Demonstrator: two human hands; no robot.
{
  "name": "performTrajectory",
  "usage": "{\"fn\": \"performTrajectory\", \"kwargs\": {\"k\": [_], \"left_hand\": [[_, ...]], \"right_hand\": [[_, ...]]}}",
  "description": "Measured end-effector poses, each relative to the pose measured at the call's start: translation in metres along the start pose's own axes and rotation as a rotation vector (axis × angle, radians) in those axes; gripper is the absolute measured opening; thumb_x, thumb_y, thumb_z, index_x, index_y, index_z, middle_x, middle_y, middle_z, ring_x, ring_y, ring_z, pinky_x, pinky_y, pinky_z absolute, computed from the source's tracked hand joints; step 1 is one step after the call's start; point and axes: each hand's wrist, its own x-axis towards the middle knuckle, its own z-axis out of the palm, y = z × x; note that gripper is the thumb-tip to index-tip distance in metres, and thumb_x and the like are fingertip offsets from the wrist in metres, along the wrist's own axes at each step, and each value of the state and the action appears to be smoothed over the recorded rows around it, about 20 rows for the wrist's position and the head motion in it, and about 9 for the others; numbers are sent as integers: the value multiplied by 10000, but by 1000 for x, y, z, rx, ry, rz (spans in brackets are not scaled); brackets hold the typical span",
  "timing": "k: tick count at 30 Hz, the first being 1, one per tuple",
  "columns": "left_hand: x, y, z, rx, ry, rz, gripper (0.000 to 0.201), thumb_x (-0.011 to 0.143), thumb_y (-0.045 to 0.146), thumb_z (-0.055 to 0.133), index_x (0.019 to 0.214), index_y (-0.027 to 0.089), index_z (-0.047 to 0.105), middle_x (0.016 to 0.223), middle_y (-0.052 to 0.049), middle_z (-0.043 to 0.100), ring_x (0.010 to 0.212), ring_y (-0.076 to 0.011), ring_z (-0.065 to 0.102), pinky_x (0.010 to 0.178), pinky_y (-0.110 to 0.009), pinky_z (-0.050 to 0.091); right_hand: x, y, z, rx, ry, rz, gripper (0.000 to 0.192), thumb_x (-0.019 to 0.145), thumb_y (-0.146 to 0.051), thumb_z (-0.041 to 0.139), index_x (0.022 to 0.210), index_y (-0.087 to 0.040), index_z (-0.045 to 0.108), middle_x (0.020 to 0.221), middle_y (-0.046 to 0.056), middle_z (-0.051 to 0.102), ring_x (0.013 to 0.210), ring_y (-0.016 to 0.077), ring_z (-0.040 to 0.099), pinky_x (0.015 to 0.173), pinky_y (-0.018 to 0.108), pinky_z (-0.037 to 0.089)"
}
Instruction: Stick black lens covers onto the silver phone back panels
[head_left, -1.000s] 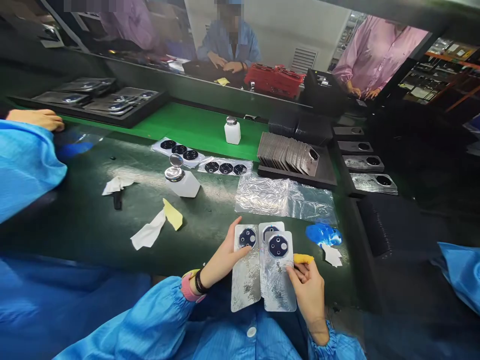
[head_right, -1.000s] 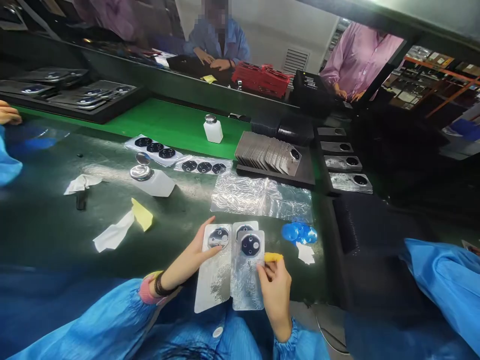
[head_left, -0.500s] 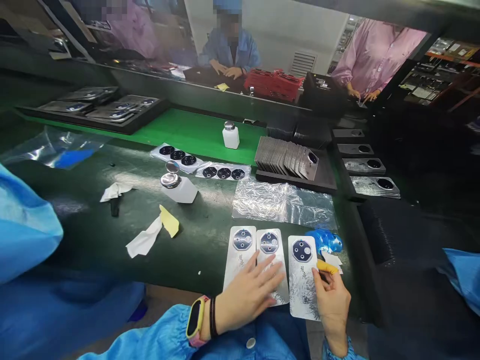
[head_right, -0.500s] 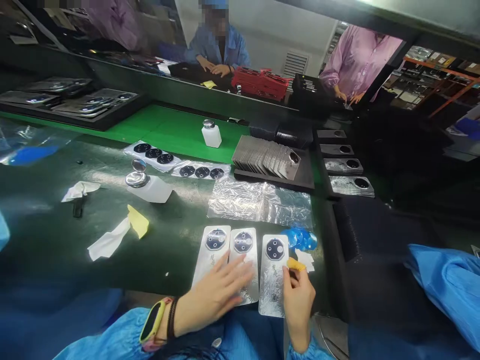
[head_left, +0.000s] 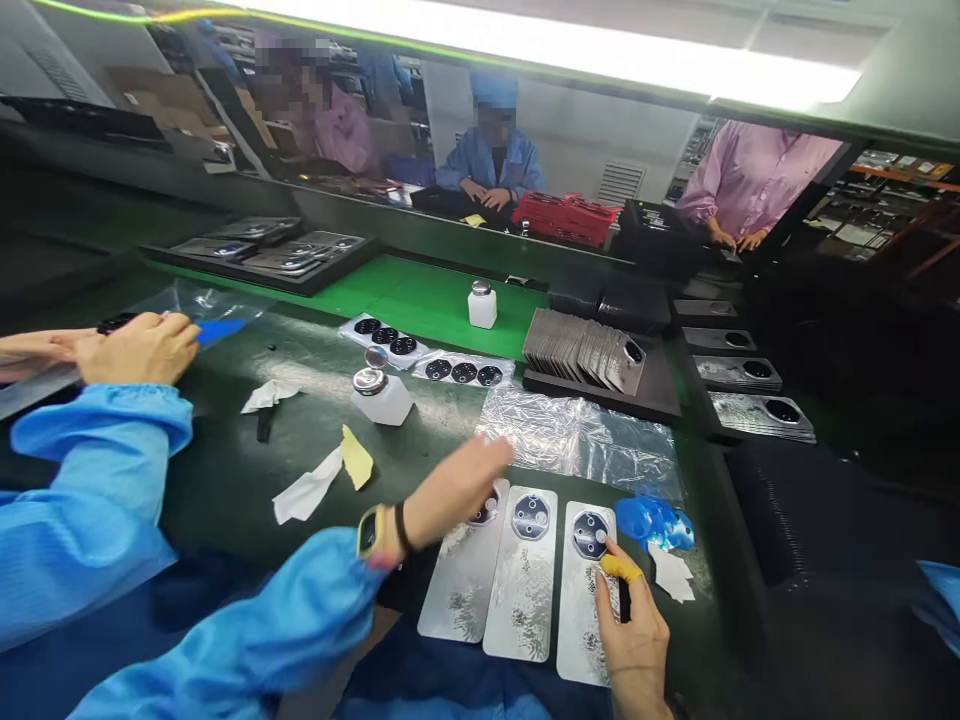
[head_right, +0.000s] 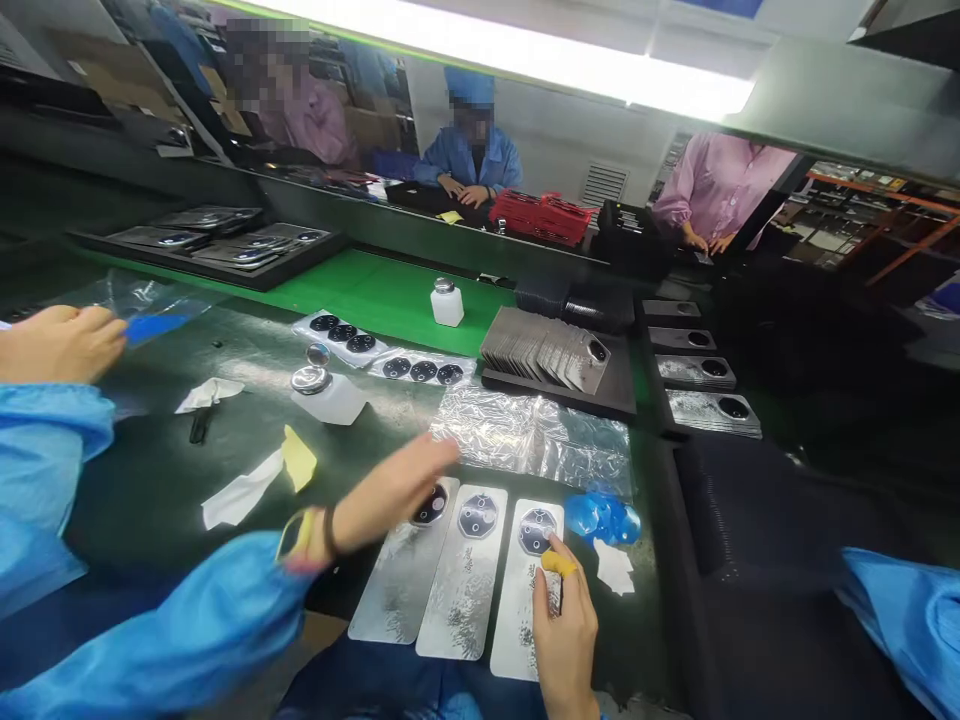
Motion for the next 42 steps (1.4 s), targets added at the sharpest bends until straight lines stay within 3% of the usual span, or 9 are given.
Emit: {"fn": "performTrajectory", "kwargs": {"k": [3,6,10,13,18,25,42], "left_hand": [[63,-39,-24,119,72,-65,369,865,110,446,1151,138,676,1260,-156,650,1296,-315,523,1179,-517,273],[102,-72,-37,237,34,-89,275,877,114,507,1095,134,674,1239,-157,654,1288,-313,523,1141,-542,327],[114,-95,-44,429,-86,-24,246,937,270,603,1142,140,634,1265,-114,630,1215,-273,574,1061,-544,426],[112,-102,-49,572,-166,41,293,954,331,593,1180,146,621,1288,-114,616,1199,-265,584,1040,-525,455],[113,-106,-54,762,-261,137,287,960,306,586,1195,142,611,1281,-116,616,1167,-256,606,1001,-497,500],[117,-95,-52,917,-332,194,295,945,282,612,1205,144,589,1225,-102,615,1078,-242,630,909,-456,556],[123,-79,-58,1005,-407,175,283,953,217,593,1224,135,580,1160,-96,651,1002,-216,666,833,-394,589]], "right_hand": [[-2,4,0,2,-16,31,195,939,-355,520,1033,-278,674,1019,32,737,863,301,726,704,390,645],[-9,14,1,-19,-31,131,289,924,-443,515,1022,-257,713,999,51,743,841,305,728,660,384,643],[-14,27,3,0,-49,217,363,879,-522,536,996,-251,747,965,56,749,820,296,731,575,333,631],[-13,30,2,46,-102,242,335,860,-506,570,998,-264,756,979,53,748,846,292,730,603,320,631],[-12,34,2,66,-122,271,337,849,-510,568,995,-277,763,1001,53,745,856,297,728,664,338,630],[-12,38,3,92,-145,306,350,843,-529,564,964,-270,766,990,57,746,877,300,725,672,323,624],[-10,36,2,95,-124,235,339,859,-487,571,968,-237,773,991,87,743,870,296,727,710,318,618]]}}
